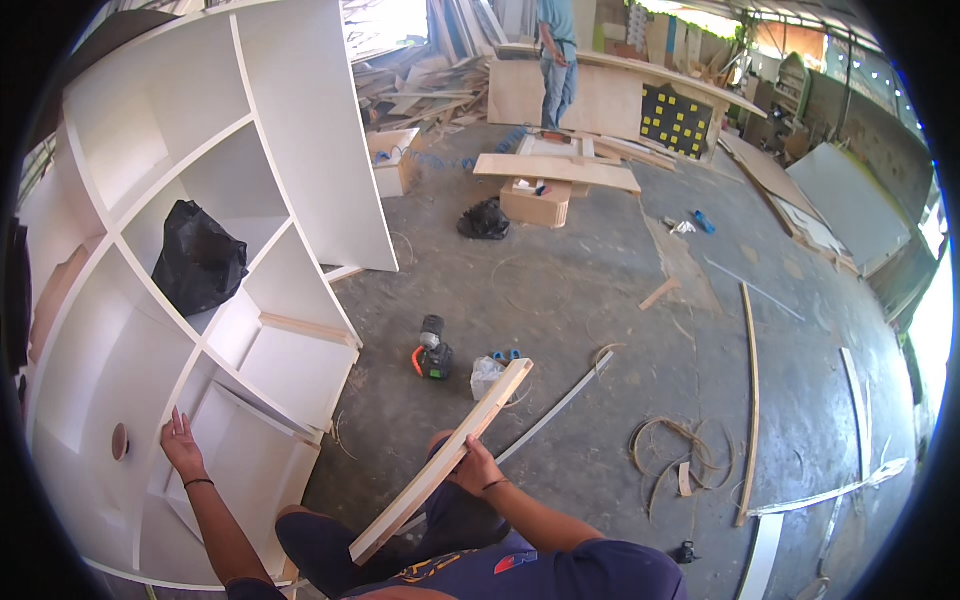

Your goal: The person unrolls a length of veneer tape, walks across a workshop to a white shelving unit, and positions a wood panel onto a shelf.

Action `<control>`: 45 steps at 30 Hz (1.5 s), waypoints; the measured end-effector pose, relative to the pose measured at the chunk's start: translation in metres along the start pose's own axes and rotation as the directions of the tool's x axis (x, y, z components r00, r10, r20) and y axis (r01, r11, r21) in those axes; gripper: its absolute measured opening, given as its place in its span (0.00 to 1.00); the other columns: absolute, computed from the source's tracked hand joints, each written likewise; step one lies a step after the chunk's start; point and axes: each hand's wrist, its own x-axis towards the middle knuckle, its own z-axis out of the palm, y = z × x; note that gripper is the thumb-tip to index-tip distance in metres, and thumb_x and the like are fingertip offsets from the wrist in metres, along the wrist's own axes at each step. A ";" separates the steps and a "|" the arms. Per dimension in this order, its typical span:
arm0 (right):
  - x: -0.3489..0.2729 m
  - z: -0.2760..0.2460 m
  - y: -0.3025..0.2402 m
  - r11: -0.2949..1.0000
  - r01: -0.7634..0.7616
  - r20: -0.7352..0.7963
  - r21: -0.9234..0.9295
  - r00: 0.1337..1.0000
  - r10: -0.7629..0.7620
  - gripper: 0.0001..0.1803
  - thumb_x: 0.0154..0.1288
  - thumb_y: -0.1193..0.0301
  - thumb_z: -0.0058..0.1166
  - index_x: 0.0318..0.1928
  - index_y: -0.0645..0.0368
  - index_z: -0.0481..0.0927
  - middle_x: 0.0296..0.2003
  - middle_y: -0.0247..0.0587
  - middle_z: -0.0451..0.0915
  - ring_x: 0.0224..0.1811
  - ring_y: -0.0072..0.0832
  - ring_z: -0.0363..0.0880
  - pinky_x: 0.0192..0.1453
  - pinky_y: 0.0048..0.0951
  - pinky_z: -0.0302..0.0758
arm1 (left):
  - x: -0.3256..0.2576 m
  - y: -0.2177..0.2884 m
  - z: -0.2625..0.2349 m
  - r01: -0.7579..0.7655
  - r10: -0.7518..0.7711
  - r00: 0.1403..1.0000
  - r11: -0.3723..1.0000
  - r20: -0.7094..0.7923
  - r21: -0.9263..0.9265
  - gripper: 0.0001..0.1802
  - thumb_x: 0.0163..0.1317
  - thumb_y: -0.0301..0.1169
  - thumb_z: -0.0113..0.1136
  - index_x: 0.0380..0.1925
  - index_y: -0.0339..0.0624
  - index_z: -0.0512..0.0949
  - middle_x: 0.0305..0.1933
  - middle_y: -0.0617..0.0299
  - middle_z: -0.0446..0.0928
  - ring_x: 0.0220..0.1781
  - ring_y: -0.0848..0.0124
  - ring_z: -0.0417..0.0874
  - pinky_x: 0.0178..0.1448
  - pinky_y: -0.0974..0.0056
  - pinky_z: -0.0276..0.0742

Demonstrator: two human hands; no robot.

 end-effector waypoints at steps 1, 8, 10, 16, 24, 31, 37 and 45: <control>0.001 0.000 -0.001 1.000 0.001 -0.013 -0.008 1.000 -0.001 0.35 0.56 0.42 0.44 0.54 0.55 0.67 0.50 0.43 0.72 0.55 0.39 0.68 0.60 0.49 0.60 | -0.004 0.001 0.005 0.004 -0.003 1.000 1.000 0.012 -0.020 0.16 0.58 0.31 0.48 0.43 0.32 0.66 0.52 0.54 0.66 0.63 0.61 0.64 0.66 0.57 0.59; 0.008 0.004 -0.002 0.999 0.013 -0.017 -0.043 1.000 -0.014 0.37 0.53 0.40 0.46 0.52 0.57 0.69 0.49 0.44 0.72 0.53 0.40 0.69 0.60 0.48 0.61 | -0.030 0.035 0.053 0.114 -0.150 0.974 0.971 -0.168 -0.210 0.29 0.58 0.43 0.54 0.53 0.35 0.62 0.58 0.55 0.60 0.61 0.63 0.66 0.63 0.61 0.64; 0.010 0.004 0.002 0.999 0.013 -0.027 -0.044 1.000 -0.014 0.37 0.53 0.40 0.46 0.52 0.56 0.69 0.49 0.44 0.73 0.53 0.40 0.69 0.59 0.48 0.62 | -0.023 0.036 0.044 0.176 -0.202 0.974 0.961 -0.105 -0.214 0.32 0.58 0.46 0.55 0.55 0.36 0.61 0.59 0.56 0.60 0.62 0.64 0.65 0.62 0.62 0.64; 0.014 0.006 0.009 0.997 0.002 -0.010 -0.080 1.000 -0.003 0.37 0.54 0.40 0.44 0.53 0.56 0.68 0.49 0.44 0.73 0.54 0.39 0.69 0.59 0.47 0.62 | -0.058 0.079 0.070 0.503 -0.484 0.862 0.855 0.152 -0.129 0.34 0.59 0.46 0.53 0.57 0.34 0.59 0.61 0.55 0.62 0.59 0.68 0.68 0.62 0.63 0.64; 0.013 0.005 0.009 0.998 0.008 0.007 -0.063 1.000 -0.007 0.35 0.56 0.41 0.43 0.53 0.56 0.69 0.48 0.43 0.74 0.53 0.39 0.69 0.58 0.47 0.63 | 0.011 0.233 0.079 -0.112 0.257 0.958 0.740 0.124 -0.664 0.35 0.61 0.25 0.42 0.66 0.41 0.38 0.69 0.42 0.41 0.69 0.41 0.45 0.71 0.42 0.45; 0.016 0.002 0.008 0.998 0.013 -0.005 -0.060 1.000 -0.013 0.35 0.55 0.41 0.44 0.52 0.56 0.70 0.47 0.43 0.74 0.52 0.39 0.70 0.57 0.45 0.65 | -0.019 0.270 0.123 -0.203 0.283 0.959 0.716 0.013 -0.668 0.36 0.60 0.24 0.42 0.66 0.42 0.38 0.69 0.45 0.38 0.70 0.45 0.43 0.71 0.41 0.44; 0.015 0.004 0.008 0.997 0.014 -0.013 -0.073 1.000 -0.015 0.35 0.54 0.41 0.44 0.52 0.55 0.70 0.48 0.44 0.73 0.52 0.39 0.70 0.56 0.46 0.66 | -0.017 0.268 0.113 -0.181 0.272 0.960 0.786 0.068 -0.591 0.35 0.61 0.27 0.45 0.65 0.40 0.42 0.68 0.43 0.44 0.70 0.47 0.45 0.71 0.43 0.43; 0.023 0.010 0.012 0.999 -0.018 -0.074 -0.051 0.997 0.014 0.33 0.54 0.42 0.48 0.49 0.54 0.71 0.47 0.43 0.73 0.52 0.39 0.70 0.53 0.48 0.67 | -0.041 0.256 0.136 -0.286 0.362 0.925 0.863 0.113 -0.417 0.29 0.61 0.33 0.46 0.61 0.38 0.52 0.68 0.48 0.49 0.69 0.49 0.50 0.69 0.42 0.47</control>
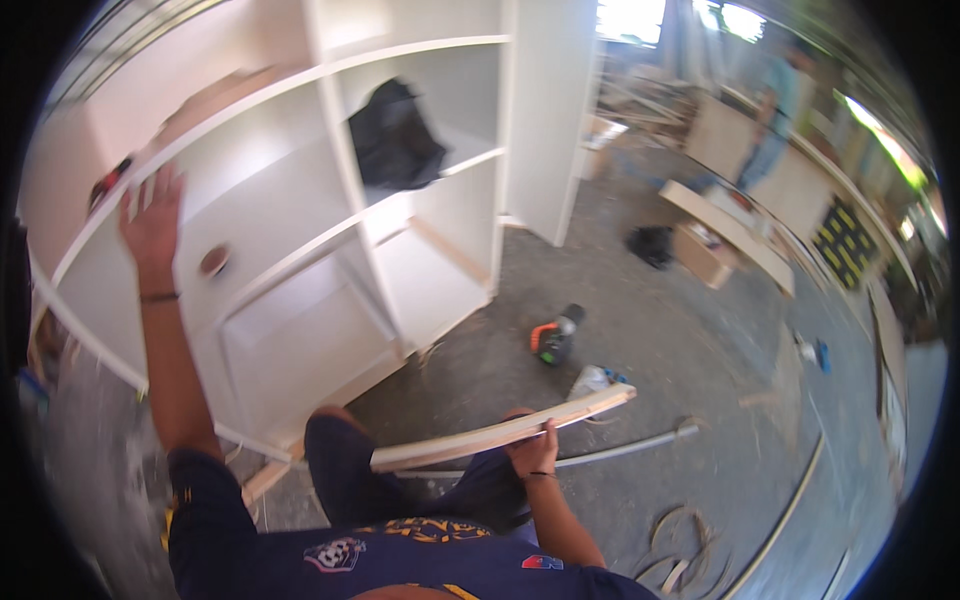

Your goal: The person unrolls a length of veneer tape, walks across a workshop to a white shelving unit, and positions a wood panel onto a shelf.

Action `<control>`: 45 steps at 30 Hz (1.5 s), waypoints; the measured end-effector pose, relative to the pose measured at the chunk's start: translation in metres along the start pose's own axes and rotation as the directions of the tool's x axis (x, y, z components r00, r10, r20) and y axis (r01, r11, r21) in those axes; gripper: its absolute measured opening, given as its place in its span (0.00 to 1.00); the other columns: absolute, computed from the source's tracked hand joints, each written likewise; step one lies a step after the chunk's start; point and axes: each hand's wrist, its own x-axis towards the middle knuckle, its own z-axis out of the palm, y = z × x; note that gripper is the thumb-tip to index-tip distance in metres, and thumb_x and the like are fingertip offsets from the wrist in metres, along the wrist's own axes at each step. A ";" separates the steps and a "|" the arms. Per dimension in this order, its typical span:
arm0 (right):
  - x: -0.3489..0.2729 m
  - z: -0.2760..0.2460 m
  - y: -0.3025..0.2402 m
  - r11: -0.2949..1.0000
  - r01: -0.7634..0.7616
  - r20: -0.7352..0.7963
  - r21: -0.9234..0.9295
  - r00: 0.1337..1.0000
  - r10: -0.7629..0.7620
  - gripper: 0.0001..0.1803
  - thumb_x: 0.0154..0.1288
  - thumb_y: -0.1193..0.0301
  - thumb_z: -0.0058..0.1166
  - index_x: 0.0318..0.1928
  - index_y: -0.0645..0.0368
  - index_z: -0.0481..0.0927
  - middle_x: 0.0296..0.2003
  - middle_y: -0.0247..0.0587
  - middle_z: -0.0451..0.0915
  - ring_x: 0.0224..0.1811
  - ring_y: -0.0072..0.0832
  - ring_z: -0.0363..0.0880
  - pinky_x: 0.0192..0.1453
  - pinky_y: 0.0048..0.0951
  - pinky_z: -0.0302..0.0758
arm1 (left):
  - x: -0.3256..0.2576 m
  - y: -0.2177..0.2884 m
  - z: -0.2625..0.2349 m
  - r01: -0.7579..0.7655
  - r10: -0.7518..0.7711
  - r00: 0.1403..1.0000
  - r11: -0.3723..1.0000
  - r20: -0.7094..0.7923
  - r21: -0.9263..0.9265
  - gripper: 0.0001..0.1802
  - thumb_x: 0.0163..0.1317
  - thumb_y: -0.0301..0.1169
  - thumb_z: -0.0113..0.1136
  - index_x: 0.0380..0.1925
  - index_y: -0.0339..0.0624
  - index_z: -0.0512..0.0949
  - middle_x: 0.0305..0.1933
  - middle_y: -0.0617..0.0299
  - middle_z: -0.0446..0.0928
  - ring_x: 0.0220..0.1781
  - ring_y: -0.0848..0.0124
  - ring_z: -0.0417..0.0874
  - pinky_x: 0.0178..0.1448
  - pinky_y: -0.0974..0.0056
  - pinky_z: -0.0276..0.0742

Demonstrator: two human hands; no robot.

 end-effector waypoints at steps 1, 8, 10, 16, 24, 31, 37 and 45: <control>0.007 -0.004 0.000 1.000 -0.021 0.008 0.011 1.000 0.021 0.33 0.53 0.42 0.49 0.49 0.54 0.70 0.48 0.43 0.73 0.52 0.39 0.70 0.54 0.48 0.67 | -0.009 -0.003 0.011 -0.001 0.009 0.998 0.992 -0.070 0.123 0.28 0.62 0.33 0.46 0.61 0.38 0.53 0.67 0.48 0.51 0.67 0.49 0.55 0.67 0.43 0.54; 0.054 0.159 0.031 0.995 -0.021 0.163 -0.095 0.986 0.037 0.27 0.59 0.47 0.48 0.52 0.46 0.64 0.54 0.44 0.67 0.59 0.40 0.64 0.58 0.52 0.63 | -0.064 0.034 0.010 -0.380 0.075 0.925 0.133 0.373 0.915 0.36 0.57 0.28 0.56 0.63 0.37 0.51 0.64 0.51 0.59 0.63 0.61 0.64 0.63 0.58 0.63; 0.061 0.226 0.037 0.989 -0.024 0.232 -0.144 0.971 0.057 0.28 0.59 0.46 0.47 0.54 0.47 0.64 0.56 0.44 0.64 0.60 0.41 0.62 0.59 0.52 0.62 | -0.080 0.049 0.015 -0.492 -0.040 0.867 -0.219 0.496 0.842 0.39 0.52 0.31 0.62 0.62 0.43 0.55 0.64 0.54 0.60 0.64 0.60 0.63 0.65 0.59 0.60; 0.064 0.398 0.085 0.975 -0.048 0.473 -0.215 0.869 0.147 0.40 0.57 0.45 0.50 0.64 0.51 0.54 0.62 0.44 0.55 0.63 0.41 0.56 0.60 0.51 0.62 | -0.077 0.081 0.006 -0.600 -0.355 0.778 -0.664 0.519 0.445 0.44 0.44 0.48 0.65 0.61 0.47 0.60 0.65 0.56 0.58 0.67 0.57 0.57 0.67 0.48 0.50; 0.050 0.508 0.140 0.965 -0.111 0.571 -0.236 0.788 0.230 0.22 0.60 0.63 0.52 0.51 0.61 0.65 0.47 0.44 0.64 0.47 0.34 0.70 0.50 0.40 0.77 | -0.025 0.144 -0.020 -0.442 -0.268 0.808 -0.865 0.524 0.239 0.39 0.48 0.51 0.61 0.59 0.50 0.62 0.63 0.58 0.61 0.66 0.60 0.59 0.65 0.39 0.48; 0.043 0.545 0.162 0.951 -0.123 0.577 -0.282 0.771 0.271 0.18 0.63 0.69 0.44 0.49 0.69 0.64 0.45 0.47 0.63 0.44 0.36 0.70 0.44 0.37 0.82 | -0.023 0.164 -0.030 -0.389 -0.239 0.857 -0.881 0.456 0.270 0.46 0.41 0.50 0.67 0.61 0.53 0.59 0.64 0.59 0.60 0.66 0.60 0.59 0.65 0.38 0.47; 0.050 0.567 0.172 0.957 -0.039 0.612 -0.288 0.761 0.215 0.17 0.63 0.68 0.42 0.47 0.70 0.64 0.43 0.48 0.64 0.43 0.35 0.70 0.47 0.39 0.81 | -0.030 0.167 -0.031 -0.403 -0.274 0.850 -0.887 0.449 0.223 0.59 0.29 0.47 0.74 0.64 0.55 0.53 0.67 0.61 0.55 0.68 0.61 0.55 0.65 0.38 0.47; 0.060 0.581 0.173 0.953 -0.035 0.648 -0.300 0.726 0.230 0.17 0.64 0.69 0.41 0.47 0.70 0.64 0.44 0.50 0.66 0.44 0.36 0.70 0.48 0.40 0.80 | -0.022 0.164 -0.050 -0.322 -0.182 0.832 -0.927 0.524 0.190 0.59 0.29 0.36 0.74 0.65 0.50 0.49 0.65 0.58 0.56 0.67 0.60 0.56 0.66 0.41 0.51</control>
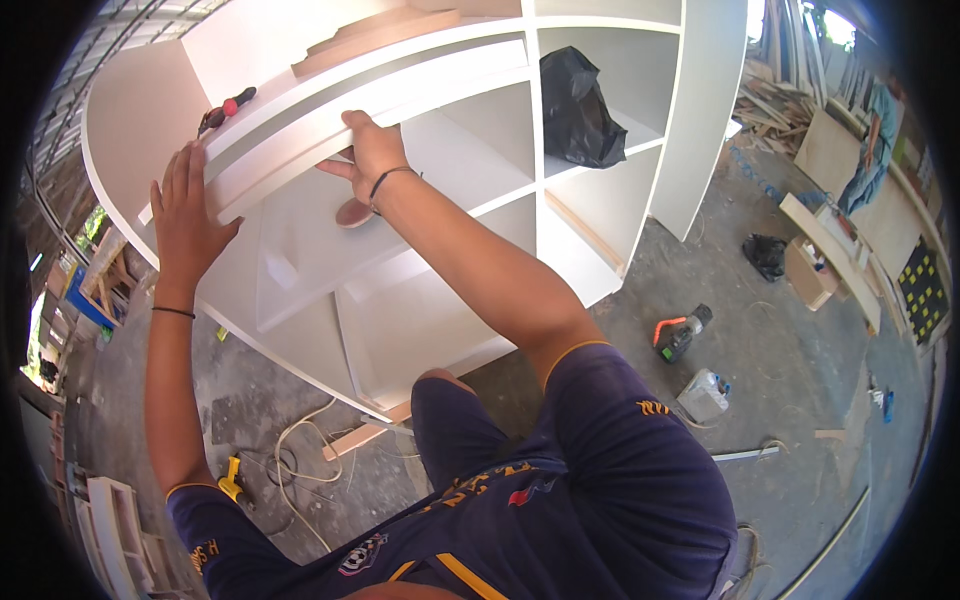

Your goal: The person unrolls a length of veneer tape, walks across a workshop to a white shelving unit, and positions a wood panel onto a shelf.

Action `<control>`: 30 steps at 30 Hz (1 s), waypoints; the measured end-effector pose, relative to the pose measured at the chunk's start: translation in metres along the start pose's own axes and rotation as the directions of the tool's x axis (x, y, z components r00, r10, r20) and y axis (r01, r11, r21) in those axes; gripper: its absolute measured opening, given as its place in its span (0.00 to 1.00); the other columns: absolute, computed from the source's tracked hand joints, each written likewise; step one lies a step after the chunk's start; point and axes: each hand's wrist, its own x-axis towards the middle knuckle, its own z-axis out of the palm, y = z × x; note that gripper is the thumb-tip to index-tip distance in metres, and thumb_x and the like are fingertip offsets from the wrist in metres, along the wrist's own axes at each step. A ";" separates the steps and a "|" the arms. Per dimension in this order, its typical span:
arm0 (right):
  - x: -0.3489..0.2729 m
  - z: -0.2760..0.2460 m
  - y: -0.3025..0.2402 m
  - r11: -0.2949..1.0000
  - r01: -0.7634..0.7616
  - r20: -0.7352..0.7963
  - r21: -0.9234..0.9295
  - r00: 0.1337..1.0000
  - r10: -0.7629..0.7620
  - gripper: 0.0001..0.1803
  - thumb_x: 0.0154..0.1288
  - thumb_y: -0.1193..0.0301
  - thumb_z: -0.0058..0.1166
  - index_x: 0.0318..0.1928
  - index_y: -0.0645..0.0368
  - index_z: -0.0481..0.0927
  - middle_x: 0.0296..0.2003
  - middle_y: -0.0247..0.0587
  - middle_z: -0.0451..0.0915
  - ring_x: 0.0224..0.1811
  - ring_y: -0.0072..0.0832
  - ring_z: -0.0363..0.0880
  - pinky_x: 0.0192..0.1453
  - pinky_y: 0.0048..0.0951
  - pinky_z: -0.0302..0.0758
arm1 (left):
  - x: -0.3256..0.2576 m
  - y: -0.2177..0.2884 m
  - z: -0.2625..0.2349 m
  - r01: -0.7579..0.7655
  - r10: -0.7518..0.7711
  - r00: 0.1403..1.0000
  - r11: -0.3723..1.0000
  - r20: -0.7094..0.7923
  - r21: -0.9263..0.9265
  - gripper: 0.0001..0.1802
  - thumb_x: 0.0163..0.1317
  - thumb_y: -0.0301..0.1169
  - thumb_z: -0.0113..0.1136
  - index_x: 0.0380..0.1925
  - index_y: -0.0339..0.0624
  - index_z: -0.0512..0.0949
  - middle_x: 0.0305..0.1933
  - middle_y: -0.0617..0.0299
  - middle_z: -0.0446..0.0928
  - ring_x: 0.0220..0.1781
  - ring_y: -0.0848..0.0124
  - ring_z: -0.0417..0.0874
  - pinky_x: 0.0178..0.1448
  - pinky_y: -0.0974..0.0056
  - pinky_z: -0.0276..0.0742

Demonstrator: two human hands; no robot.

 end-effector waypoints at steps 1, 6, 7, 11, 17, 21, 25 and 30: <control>0.001 0.000 -0.001 1.000 0.001 0.016 0.006 1.000 -0.001 0.17 0.64 0.69 0.41 0.47 0.70 0.64 0.45 0.50 0.66 0.44 0.36 0.70 0.48 0.40 0.80 | 0.001 0.001 0.000 0.011 -0.012 1.000 1.000 0.009 0.006 0.58 0.30 0.36 0.74 0.64 0.49 0.50 0.64 0.57 0.57 0.66 0.60 0.57 0.66 0.43 0.51; 0.011 -0.004 0.001 0.999 0.021 0.032 0.029 0.999 -0.022 0.17 0.64 0.69 0.41 0.48 0.71 0.64 0.44 0.51 0.67 0.44 0.37 0.71 0.47 0.39 0.81 | 0.003 -0.001 0.005 0.045 -0.045 0.999 0.999 -0.022 -0.003 0.55 0.32 0.33 0.72 0.63 0.44 0.53 0.59 0.54 0.61 0.62 0.58 0.61 0.65 0.52 0.54; 0.012 -0.001 0.001 0.999 0.020 0.016 0.029 1.000 -0.020 0.17 0.64 0.69 0.42 0.47 0.71 0.64 0.43 0.51 0.68 0.44 0.37 0.71 0.47 0.39 0.81 | 0.004 0.000 0.005 0.044 -0.044 0.999 0.999 -0.022 0.003 0.54 0.32 0.33 0.72 0.63 0.44 0.53 0.59 0.54 0.61 0.61 0.59 0.62 0.64 0.53 0.54; 0.013 0.003 0.003 0.998 0.060 0.023 0.004 0.998 -0.061 0.16 0.64 0.70 0.42 0.46 0.72 0.65 0.42 0.51 0.68 0.43 0.37 0.72 0.45 0.39 0.81 | 0.003 -0.001 0.006 0.031 -0.030 0.997 0.999 -0.075 0.010 0.51 0.33 0.32 0.71 0.61 0.43 0.56 0.57 0.55 0.63 0.60 0.61 0.63 0.63 0.56 0.55; 0.035 0.005 -0.002 0.999 0.046 -0.011 -0.008 0.999 -0.046 0.17 0.64 0.70 0.42 0.45 0.73 0.66 0.42 0.49 0.69 0.41 0.36 0.73 0.44 0.36 0.82 | 0.007 -0.011 0.013 0.106 -0.102 0.992 0.993 -0.081 0.048 0.44 0.34 0.33 0.71 0.56 0.44 0.61 0.53 0.60 0.67 0.57 0.62 0.66 0.60 0.58 0.58; 0.037 0.002 0.003 0.994 0.107 0.048 -0.025 0.993 -0.106 0.17 0.63 0.69 0.43 0.44 0.73 0.66 0.41 0.49 0.68 0.41 0.35 0.73 0.45 0.34 0.82 | 0.006 -0.012 0.018 0.140 -0.132 0.985 0.987 -0.107 0.072 0.41 0.34 0.35 0.70 0.53 0.45 0.64 0.51 0.61 0.68 0.54 0.63 0.67 0.58 0.58 0.58; 0.037 -0.001 0.003 0.991 0.127 0.089 -0.045 0.988 -0.123 0.17 0.62 0.68 0.47 0.44 0.73 0.67 0.41 0.47 0.68 0.39 0.32 0.71 0.45 0.32 0.82 | 0.005 -0.013 0.020 0.142 -0.132 0.985 0.986 -0.114 0.084 0.41 0.34 0.36 0.70 0.52 0.45 0.64 0.49 0.61 0.68 0.53 0.62 0.67 0.58 0.58 0.58; 0.037 -0.009 0.001 0.991 0.097 0.083 -0.092 0.993 -0.089 0.20 0.61 0.68 0.49 0.46 0.72 0.67 0.44 0.46 0.66 0.44 0.34 0.69 0.46 0.35 0.81 | 0.006 -0.012 0.022 0.122 -0.114 0.986 0.991 -0.121 0.061 0.40 0.35 0.35 0.71 0.52 0.44 0.64 0.49 0.60 0.68 0.52 0.62 0.66 0.57 0.58 0.57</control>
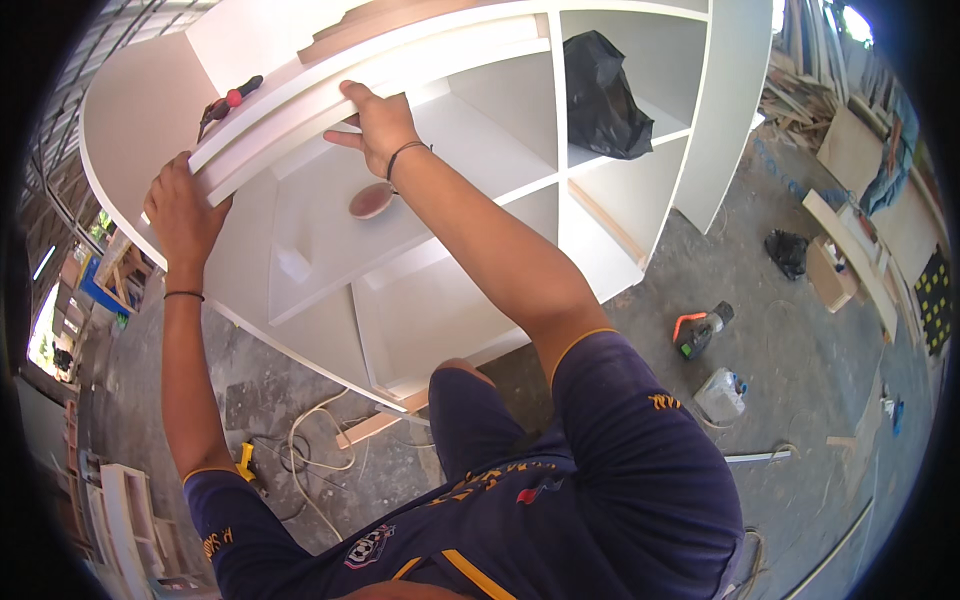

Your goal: The person unrolls a length of veneer tape, walks across a workshop to a white shelving unit, and positions a wood panel onto a shelf.

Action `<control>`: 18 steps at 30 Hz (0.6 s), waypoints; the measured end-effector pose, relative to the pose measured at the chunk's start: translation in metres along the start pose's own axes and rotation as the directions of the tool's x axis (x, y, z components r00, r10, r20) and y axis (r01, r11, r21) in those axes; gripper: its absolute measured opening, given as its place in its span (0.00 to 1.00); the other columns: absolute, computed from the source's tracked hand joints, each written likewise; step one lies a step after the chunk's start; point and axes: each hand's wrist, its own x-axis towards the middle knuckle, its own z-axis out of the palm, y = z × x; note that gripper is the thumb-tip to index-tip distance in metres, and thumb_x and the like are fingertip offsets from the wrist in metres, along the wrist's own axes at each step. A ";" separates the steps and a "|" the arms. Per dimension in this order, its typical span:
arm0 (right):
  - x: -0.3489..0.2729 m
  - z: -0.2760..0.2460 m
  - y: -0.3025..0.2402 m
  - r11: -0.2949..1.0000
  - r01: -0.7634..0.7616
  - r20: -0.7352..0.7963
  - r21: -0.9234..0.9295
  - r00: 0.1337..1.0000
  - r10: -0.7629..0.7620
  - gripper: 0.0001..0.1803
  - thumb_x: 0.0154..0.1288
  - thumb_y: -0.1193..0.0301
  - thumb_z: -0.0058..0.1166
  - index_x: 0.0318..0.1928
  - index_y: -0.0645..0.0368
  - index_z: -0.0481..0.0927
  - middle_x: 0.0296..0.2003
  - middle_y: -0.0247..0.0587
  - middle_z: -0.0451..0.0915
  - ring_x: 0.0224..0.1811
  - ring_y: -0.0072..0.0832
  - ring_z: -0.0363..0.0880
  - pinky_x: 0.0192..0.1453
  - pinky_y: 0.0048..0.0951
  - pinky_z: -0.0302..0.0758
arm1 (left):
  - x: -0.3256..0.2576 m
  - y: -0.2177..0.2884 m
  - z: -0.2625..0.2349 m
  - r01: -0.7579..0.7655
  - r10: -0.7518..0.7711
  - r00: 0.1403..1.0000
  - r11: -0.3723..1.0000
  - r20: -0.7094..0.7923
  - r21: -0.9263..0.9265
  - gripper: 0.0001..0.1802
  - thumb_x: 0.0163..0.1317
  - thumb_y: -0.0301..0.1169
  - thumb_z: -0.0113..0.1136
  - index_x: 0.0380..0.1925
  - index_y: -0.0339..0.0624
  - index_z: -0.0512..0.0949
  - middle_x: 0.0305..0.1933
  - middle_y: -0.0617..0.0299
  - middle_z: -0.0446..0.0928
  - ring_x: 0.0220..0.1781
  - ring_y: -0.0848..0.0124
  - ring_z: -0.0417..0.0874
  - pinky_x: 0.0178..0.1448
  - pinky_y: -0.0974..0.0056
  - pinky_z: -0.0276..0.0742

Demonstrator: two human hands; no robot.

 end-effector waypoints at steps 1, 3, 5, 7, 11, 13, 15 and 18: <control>-0.001 0.000 -0.002 1.000 -0.005 0.008 -0.004 1.000 0.005 0.20 0.61 0.67 0.49 0.47 0.72 0.67 0.45 0.46 0.65 0.45 0.34 0.68 0.47 0.36 0.81 | 0.000 -0.001 0.000 -0.004 0.004 1.000 1.000 0.003 -0.003 0.40 0.35 0.35 0.71 0.52 0.44 0.64 0.48 0.60 0.68 0.52 0.62 0.66 0.57 0.58 0.57; -0.005 -0.005 -0.007 0.999 -0.009 0.033 0.049 0.999 0.007 0.20 0.61 0.67 0.49 0.48 0.70 0.67 0.47 0.46 0.64 0.47 0.36 0.66 0.48 0.39 0.80 | 0.000 -0.002 -0.001 -0.012 0.012 1.000 1.000 0.007 -0.012 0.40 0.35 0.35 0.70 0.52 0.44 0.64 0.48 0.59 0.68 0.52 0.62 0.66 0.57 0.59 0.57; -0.008 -0.010 -0.013 0.997 -0.004 0.048 0.079 0.999 0.000 0.19 0.62 0.67 0.49 0.48 0.68 0.67 0.48 0.46 0.62 0.48 0.37 0.65 0.50 0.41 0.79 | 0.001 -0.001 -0.003 -0.009 0.009 1.000 1.000 0.001 -0.012 0.39 0.36 0.35 0.70 0.52 0.43 0.64 0.48 0.60 0.68 0.52 0.62 0.66 0.57 0.59 0.57; -0.005 -0.017 -0.018 0.996 0.009 0.048 0.087 0.999 -0.013 0.18 0.62 0.67 0.48 0.48 0.66 0.68 0.48 0.46 0.62 0.48 0.37 0.65 0.51 0.42 0.78 | 0.001 0.000 -0.004 -0.010 0.010 1.000 1.000 -0.005 -0.014 0.39 0.36 0.35 0.70 0.52 0.43 0.65 0.48 0.60 0.68 0.52 0.62 0.67 0.58 0.59 0.57; -0.002 -0.038 -0.034 0.994 0.085 -0.016 0.062 0.996 -0.084 0.14 0.61 0.69 0.48 0.43 0.67 0.69 0.44 0.44 0.62 0.43 0.37 0.65 0.51 0.41 0.78 | 0.001 0.001 -0.004 0.003 -0.003 1.000 1.000 0.005 -0.017 0.40 0.36 0.37 0.71 0.53 0.44 0.64 0.49 0.59 0.68 0.53 0.62 0.67 0.58 0.58 0.57; 0.002 -0.049 -0.045 0.991 0.099 -0.024 0.085 0.995 -0.098 0.13 0.61 0.71 0.47 0.42 0.68 0.69 0.42 0.44 0.63 0.41 0.36 0.67 0.50 0.41 0.79 | 0.001 0.000 -0.004 0.011 -0.011 1.000 1.000 0.006 -0.012 0.41 0.36 0.38 0.71 0.53 0.44 0.63 0.50 0.59 0.68 0.54 0.61 0.67 0.59 0.58 0.57; 0.004 -0.058 -0.053 0.992 0.100 -0.033 0.079 0.995 -0.098 0.12 0.61 0.72 0.46 0.40 0.70 0.68 0.39 0.46 0.64 0.37 0.36 0.69 0.50 0.38 0.79 | 0.000 -0.001 -0.002 0.011 -0.011 1.000 1.000 -0.010 0.000 0.41 0.36 0.38 0.71 0.53 0.45 0.63 0.50 0.59 0.68 0.53 0.61 0.67 0.59 0.58 0.57; 0.007 -0.061 -0.053 0.995 0.084 -0.052 0.048 0.995 -0.081 0.12 0.61 0.73 0.45 0.39 0.71 0.68 0.39 0.47 0.64 0.36 0.36 0.71 0.49 0.36 0.80 | 0.000 0.001 -0.001 0.002 -0.002 0.999 1.000 -0.051 0.000 0.40 0.34 0.36 0.71 0.52 0.46 0.65 0.48 0.61 0.68 0.51 0.64 0.68 0.58 0.60 0.58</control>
